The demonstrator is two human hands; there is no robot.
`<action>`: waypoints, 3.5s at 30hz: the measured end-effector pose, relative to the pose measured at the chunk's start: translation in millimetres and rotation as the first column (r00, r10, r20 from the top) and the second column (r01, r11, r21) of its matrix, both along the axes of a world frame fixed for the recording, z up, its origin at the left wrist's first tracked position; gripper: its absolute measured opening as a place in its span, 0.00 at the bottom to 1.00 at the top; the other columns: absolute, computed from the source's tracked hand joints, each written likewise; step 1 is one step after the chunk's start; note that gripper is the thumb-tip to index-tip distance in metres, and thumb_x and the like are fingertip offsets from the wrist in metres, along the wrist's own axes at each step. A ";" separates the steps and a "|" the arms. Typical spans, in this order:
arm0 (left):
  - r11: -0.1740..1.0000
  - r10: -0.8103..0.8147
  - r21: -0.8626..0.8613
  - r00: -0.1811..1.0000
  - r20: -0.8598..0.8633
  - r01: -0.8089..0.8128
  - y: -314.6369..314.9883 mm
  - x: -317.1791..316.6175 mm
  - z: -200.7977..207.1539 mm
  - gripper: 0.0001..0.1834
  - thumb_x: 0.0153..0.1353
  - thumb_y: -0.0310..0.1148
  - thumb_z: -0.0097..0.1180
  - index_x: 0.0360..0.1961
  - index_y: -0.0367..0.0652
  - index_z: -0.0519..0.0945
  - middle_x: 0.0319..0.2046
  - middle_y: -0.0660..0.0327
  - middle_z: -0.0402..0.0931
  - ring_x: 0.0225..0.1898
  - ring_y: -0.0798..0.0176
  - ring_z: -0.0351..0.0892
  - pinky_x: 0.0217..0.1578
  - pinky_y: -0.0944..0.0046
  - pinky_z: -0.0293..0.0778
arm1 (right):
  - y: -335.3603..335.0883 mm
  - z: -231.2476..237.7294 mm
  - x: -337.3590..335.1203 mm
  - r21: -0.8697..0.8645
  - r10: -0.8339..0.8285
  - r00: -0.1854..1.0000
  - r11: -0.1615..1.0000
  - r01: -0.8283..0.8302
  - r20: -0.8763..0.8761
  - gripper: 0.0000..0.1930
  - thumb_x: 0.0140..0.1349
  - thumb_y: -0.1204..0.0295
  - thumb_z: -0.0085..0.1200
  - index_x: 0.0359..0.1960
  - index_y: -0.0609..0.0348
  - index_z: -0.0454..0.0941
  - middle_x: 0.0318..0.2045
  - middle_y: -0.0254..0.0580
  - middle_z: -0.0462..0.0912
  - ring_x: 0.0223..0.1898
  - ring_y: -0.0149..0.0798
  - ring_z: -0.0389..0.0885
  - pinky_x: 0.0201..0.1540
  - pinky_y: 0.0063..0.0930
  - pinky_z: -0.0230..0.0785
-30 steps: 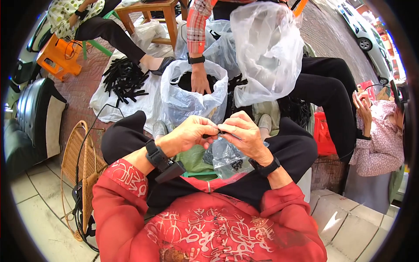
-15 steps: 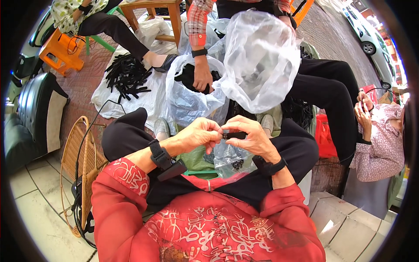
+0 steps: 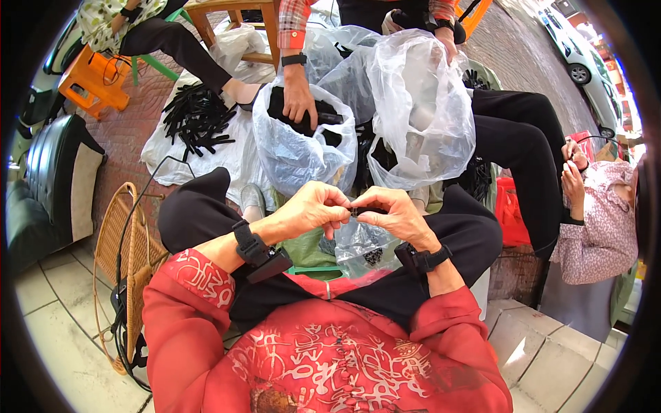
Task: Assembling black shoe components by hand while sitting outdoors.
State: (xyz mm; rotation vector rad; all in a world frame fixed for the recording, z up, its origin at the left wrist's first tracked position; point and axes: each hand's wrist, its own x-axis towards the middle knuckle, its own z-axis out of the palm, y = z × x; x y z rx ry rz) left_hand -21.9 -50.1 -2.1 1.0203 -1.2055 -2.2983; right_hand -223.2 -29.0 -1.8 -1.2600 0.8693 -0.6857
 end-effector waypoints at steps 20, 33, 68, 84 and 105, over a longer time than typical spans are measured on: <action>0.991 0.048 -0.133 0.993 0.106 -0.034 1.1 -2.6 1.4 0.04 0.52 0.22 0.51 0.29 0.33 0.74 0.22 0.59 0.74 0.18 0.70 0.74 0.18 0.72 0.73 | 5.5 -2.5 6.9 0.359 -0.076 0.997 0.931 0.066 0.015 0.07 0.55 0.73 0.51 0.33 0.63 0.72 0.23 0.32 0.75 0.22 0.20 0.71 0.23 0.12 0.62; 0.990 0.029 -0.140 0.985 0.171 -0.005 1.4 -5.4 -4.7 0.04 0.52 0.21 0.49 0.29 0.33 0.72 0.22 0.59 0.73 0.21 0.69 0.74 0.19 0.71 0.75 | 11.0 -4.1 12.3 0.324 -0.132 0.990 0.936 0.137 -0.038 0.06 0.55 0.72 0.52 0.28 0.63 0.73 0.20 0.31 0.74 0.18 0.20 0.71 0.17 0.11 0.60; 0.998 0.060 -0.001 0.995 0.082 -0.060 6.4 -1.0 -0.3 0.05 0.55 0.23 0.47 0.33 0.33 0.71 0.26 0.58 0.73 0.25 0.67 0.76 0.27 0.68 0.76 | 7.2 -11.8 13.6 0.253 -0.128 0.990 0.957 0.138 -0.056 0.06 0.53 0.72 0.54 0.24 0.62 0.73 0.16 0.32 0.75 0.16 0.20 0.71 0.16 0.12 0.61; 0.990 0.127 0.073 0.991 -0.037 -0.124 3.7 0.8 5.3 0.08 0.55 0.24 0.48 0.35 0.32 0.73 0.27 0.54 0.75 0.26 0.65 0.77 0.31 0.68 0.76 | 2.6 -5.5 9.0 0.347 -0.142 0.986 0.932 0.104 0.086 0.06 0.53 0.72 0.54 0.28 0.62 0.72 0.20 0.31 0.74 0.18 0.20 0.69 0.18 0.11 0.58; 0.932 0.042 0.355 0.949 -0.313 0.076 9.4 17.5 21.8 0.08 0.53 0.29 0.51 0.32 0.35 0.75 0.26 0.59 0.74 0.24 0.65 0.75 0.28 0.65 0.73 | 6.6 -4.5 8.2 0.416 -0.089 0.857 0.897 -0.152 0.507 0.08 0.49 0.75 0.57 0.27 0.65 0.72 0.20 0.38 0.74 0.16 0.24 0.68 0.16 0.14 0.57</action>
